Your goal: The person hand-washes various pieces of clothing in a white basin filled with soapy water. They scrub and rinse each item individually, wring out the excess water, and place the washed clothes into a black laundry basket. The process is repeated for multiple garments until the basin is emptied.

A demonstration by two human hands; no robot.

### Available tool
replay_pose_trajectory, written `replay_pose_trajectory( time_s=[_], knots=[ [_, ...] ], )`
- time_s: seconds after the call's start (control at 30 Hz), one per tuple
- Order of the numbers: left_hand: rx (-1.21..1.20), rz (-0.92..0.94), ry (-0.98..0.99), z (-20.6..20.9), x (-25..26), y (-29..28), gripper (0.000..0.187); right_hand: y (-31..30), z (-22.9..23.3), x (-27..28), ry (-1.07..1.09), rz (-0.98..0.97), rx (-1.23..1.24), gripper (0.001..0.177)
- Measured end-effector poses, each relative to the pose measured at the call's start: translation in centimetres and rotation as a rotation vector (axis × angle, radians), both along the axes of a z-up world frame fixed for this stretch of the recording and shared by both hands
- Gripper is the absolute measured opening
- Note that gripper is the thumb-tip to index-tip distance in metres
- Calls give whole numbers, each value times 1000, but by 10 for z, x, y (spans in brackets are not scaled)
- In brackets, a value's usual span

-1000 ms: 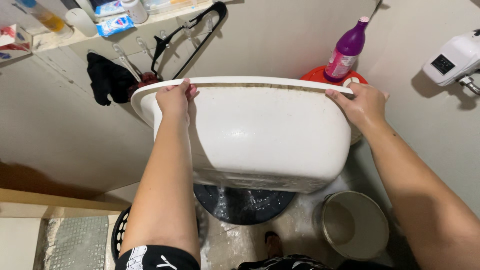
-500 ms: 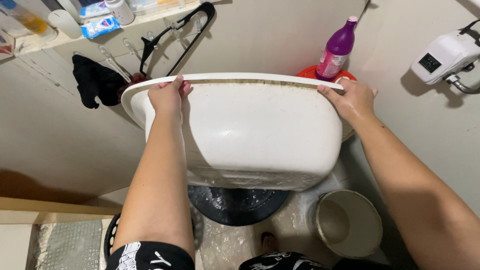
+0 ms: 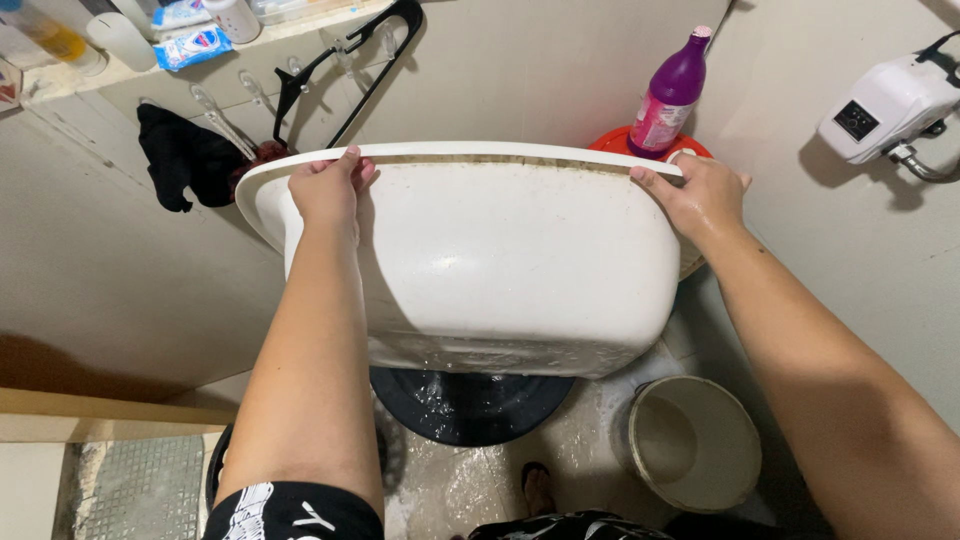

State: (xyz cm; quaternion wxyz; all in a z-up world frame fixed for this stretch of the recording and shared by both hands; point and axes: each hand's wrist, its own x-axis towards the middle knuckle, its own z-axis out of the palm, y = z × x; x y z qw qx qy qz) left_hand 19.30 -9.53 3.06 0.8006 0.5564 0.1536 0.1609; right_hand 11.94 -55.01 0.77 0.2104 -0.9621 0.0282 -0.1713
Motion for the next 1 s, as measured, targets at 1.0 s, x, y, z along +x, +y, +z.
replay_pose_trajectory(
  time_s=[1.0],
  knots=[
    [4, 35, 51, 3, 22, -2, 8, 7, 8, 32, 36, -85, -27, 68]
  ],
)
